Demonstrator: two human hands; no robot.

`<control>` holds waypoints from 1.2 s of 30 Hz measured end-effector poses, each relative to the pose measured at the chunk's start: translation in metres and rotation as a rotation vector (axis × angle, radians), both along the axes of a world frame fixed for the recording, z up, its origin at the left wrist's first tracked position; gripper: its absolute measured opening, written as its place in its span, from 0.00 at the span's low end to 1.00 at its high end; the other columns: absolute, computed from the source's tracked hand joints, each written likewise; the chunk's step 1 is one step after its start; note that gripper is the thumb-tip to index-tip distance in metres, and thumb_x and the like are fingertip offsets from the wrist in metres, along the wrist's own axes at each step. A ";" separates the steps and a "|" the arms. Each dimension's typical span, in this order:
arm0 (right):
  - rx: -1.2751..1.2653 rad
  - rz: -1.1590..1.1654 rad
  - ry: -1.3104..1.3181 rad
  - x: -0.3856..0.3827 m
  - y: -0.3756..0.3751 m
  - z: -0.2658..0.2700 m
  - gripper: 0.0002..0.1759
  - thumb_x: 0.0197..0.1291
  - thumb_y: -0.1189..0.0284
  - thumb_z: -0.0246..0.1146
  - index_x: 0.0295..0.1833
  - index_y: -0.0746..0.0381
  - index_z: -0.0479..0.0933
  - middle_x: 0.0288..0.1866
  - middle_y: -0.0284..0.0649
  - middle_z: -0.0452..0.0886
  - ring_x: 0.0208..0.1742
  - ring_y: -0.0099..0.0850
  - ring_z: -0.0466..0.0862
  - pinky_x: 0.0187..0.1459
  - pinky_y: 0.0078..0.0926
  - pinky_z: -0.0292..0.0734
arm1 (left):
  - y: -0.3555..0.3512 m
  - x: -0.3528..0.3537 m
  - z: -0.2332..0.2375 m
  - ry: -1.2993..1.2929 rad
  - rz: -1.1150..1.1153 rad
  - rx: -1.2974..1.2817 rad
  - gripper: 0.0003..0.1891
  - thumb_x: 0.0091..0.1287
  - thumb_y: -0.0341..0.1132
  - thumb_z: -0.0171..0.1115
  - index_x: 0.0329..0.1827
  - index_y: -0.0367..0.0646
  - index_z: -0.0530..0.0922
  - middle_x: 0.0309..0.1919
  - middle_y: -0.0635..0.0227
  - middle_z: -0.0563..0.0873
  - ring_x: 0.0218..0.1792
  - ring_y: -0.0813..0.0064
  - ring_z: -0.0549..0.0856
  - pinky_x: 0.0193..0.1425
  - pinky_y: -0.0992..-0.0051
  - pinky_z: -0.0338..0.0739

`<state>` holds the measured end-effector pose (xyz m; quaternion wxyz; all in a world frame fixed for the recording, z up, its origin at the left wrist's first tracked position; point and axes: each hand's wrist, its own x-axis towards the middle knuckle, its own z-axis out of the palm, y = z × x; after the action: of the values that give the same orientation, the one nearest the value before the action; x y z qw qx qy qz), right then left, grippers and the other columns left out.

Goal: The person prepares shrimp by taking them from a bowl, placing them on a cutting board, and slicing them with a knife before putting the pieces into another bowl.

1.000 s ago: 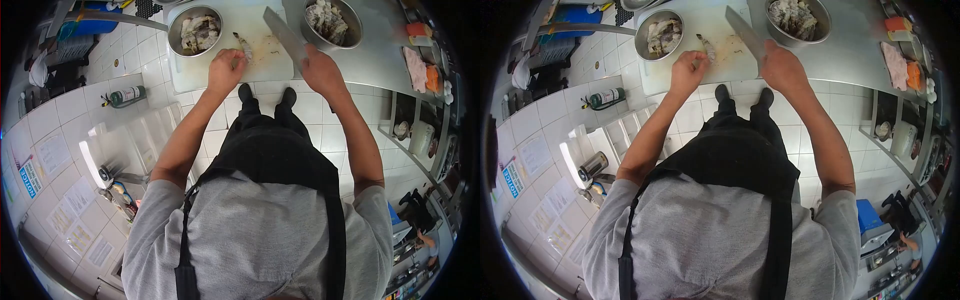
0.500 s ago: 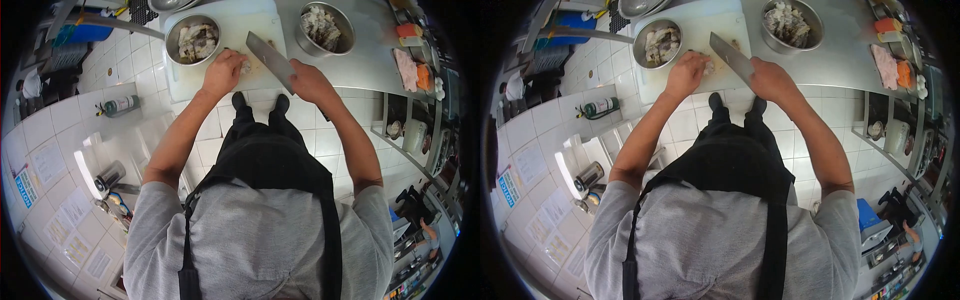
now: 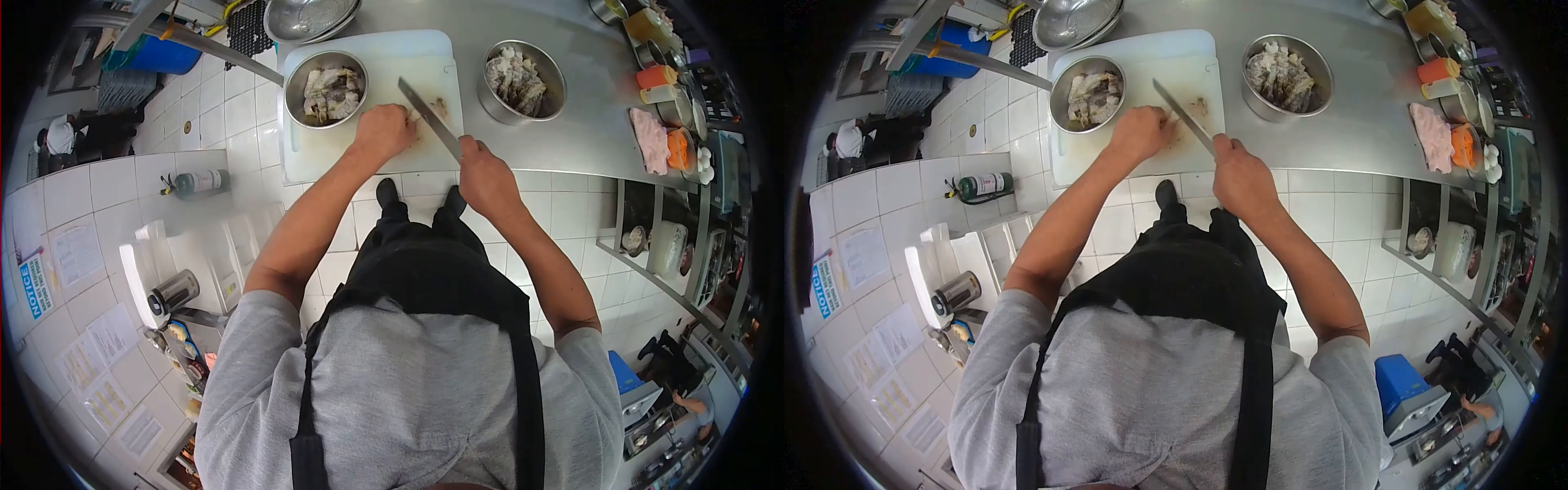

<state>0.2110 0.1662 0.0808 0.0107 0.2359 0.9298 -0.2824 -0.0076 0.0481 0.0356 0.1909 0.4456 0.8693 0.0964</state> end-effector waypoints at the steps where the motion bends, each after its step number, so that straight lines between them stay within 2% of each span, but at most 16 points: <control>1: 0.040 0.044 -0.048 0.000 -0.003 -0.002 0.13 0.70 0.77 0.59 0.58 0.66 0.70 0.46 0.59 0.84 0.42 0.60 0.90 0.45 0.56 0.87 | 0.001 0.001 0.009 -0.017 0.003 -0.016 0.14 0.70 0.43 0.66 0.43 0.42 0.92 0.42 0.50 0.93 0.45 0.45 0.93 0.53 0.49 0.87; 3: 0.080 0.086 -0.099 -0.003 -0.008 -0.003 0.13 0.69 0.78 0.60 0.57 0.65 0.70 0.46 0.57 0.84 0.41 0.58 0.91 0.43 0.53 0.88 | 0.001 0.006 0.010 -0.035 0.003 -0.031 0.14 0.69 0.43 0.67 0.42 0.43 0.93 0.42 0.48 0.93 0.46 0.45 0.93 0.53 0.51 0.88; 5: 0.174 0.094 -0.158 -0.006 -0.012 -0.003 0.14 0.67 0.78 0.61 0.56 0.64 0.71 0.46 0.55 0.83 0.38 0.53 0.92 0.39 0.48 0.90 | -0.003 0.013 -0.002 0.076 0.061 0.149 0.13 0.66 0.41 0.67 0.42 0.42 0.93 0.38 0.49 0.92 0.40 0.45 0.93 0.53 0.51 0.89; 8: 0.197 0.115 -0.117 0.001 -0.009 0.007 0.12 0.68 0.78 0.60 0.56 0.64 0.71 0.45 0.54 0.83 0.36 0.51 0.92 0.36 0.45 0.90 | -0.008 0.020 -0.011 0.019 0.121 0.263 0.14 0.64 0.42 0.68 0.45 0.44 0.94 0.41 0.47 0.92 0.43 0.44 0.92 0.53 0.50 0.87; 9: 0.198 0.119 -0.118 0.003 -0.008 0.012 0.12 0.68 0.78 0.60 0.56 0.64 0.71 0.45 0.54 0.83 0.36 0.51 0.92 0.36 0.45 0.90 | -0.007 0.020 -0.012 0.017 0.125 0.264 0.14 0.64 0.42 0.68 0.45 0.44 0.94 0.41 0.47 0.92 0.43 0.44 0.92 0.53 0.50 0.87; 11: 0.128 0.097 -0.199 0.009 -0.009 0.021 0.18 0.64 0.81 0.60 0.59 0.65 0.70 0.47 0.58 0.82 0.39 0.58 0.90 0.40 0.52 0.88 | -0.007 0.022 -0.013 0.011 0.082 0.270 0.15 0.64 0.41 0.68 0.47 0.44 0.94 0.38 0.48 0.91 0.41 0.44 0.91 0.52 0.50 0.87; 14: 0.210 0.119 -0.146 -0.004 -0.008 0.008 0.12 0.69 0.77 0.59 0.56 0.64 0.72 0.46 0.55 0.83 0.38 0.53 0.92 0.39 0.47 0.90 | -0.007 0.025 -0.019 0.005 0.086 0.328 0.15 0.64 0.39 0.68 0.49 0.44 0.94 0.37 0.49 0.90 0.41 0.44 0.91 0.52 0.49 0.87; 17: 0.185 0.095 -0.103 -0.028 -0.004 -0.003 0.12 0.68 0.78 0.59 0.56 0.64 0.72 0.46 0.56 0.83 0.39 0.55 0.92 0.41 0.49 0.90 | -0.008 0.026 -0.016 0.015 0.075 0.327 0.15 0.64 0.39 0.69 0.49 0.43 0.93 0.39 0.48 0.91 0.41 0.44 0.91 0.52 0.50 0.87; 21: 0.177 0.114 -0.090 -0.015 -0.006 0.022 0.13 0.68 0.78 0.59 0.56 0.64 0.72 0.46 0.56 0.83 0.39 0.56 0.91 0.41 0.49 0.90 | -0.009 0.022 -0.021 0.003 0.106 0.340 0.15 0.64 0.39 0.70 0.49 0.42 0.93 0.41 0.48 0.92 0.42 0.43 0.92 0.53 0.50 0.87; 23: 0.186 0.142 -0.171 -0.001 -0.008 0.034 0.13 0.69 0.78 0.57 0.58 0.64 0.72 0.47 0.58 0.83 0.39 0.56 0.91 0.40 0.49 0.90 | -0.008 0.019 -0.020 -0.043 0.141 0.278 0.15 0.65 0.39 0.70 0.49 0.42 0.93 0.42 0.47 0.92 0.42 0.43 0.92 0.53 0.50 0.87; 29: 0.198 0.140 -0.129 -0.022 -0.010 0.004 0.13 0.69 0.77 0.58 0.57 0.65 0.73 0.47 0.57 0.84 0.39 0.56 0.91 0.41 0.48 0.90 | -0.019 0.023 -0.022 -0.020 0.072 0.348 0.14 0.66 0.40 0.71 0.48 0.41 0.92 0.42 0.49 0.92 0.43 0.45 0.92 0.53 0.51 0.87; 32: 0.201 0.134 -0.129 -0.031 -0.007 0.013 0.13 0.69 0.77 0.58 0.57 0.65 0.73 0.46 0.58 0.84 0.40 0.55 0.91 0.41 0.49 0.90 | -0.024 0.026 -0.013 0.026 0.056 0.362 0.10 0.66 0.37 0.69 0.43 0.41 0.91 0.40 0.49 0.91 0.41 0.45 0.92 0.51 0.50 0.89; 36: 0.169 0.156 -0.126 -0.006 -0.008 0.041 0.13 0.69 0.77 0.57 0.58 0.65 0.73 0.47 0.57 0.84 0.40 0.55 0.91 0.42 0.49 0.90 | -0.023 0.023 -0.020 0.011 0.125 0.302 0.12 0.66 0.38 0.71 0.47 0.42 0.92 0.40 0.50 0.90 0.44 0.46 0.91 0.53 0.51 0.87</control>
<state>0.2049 0.1583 0.1217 0.0712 0.1803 0.9633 -0.1859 0.0151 0.0249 0.0156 0.1105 0.4149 0.8719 0.2353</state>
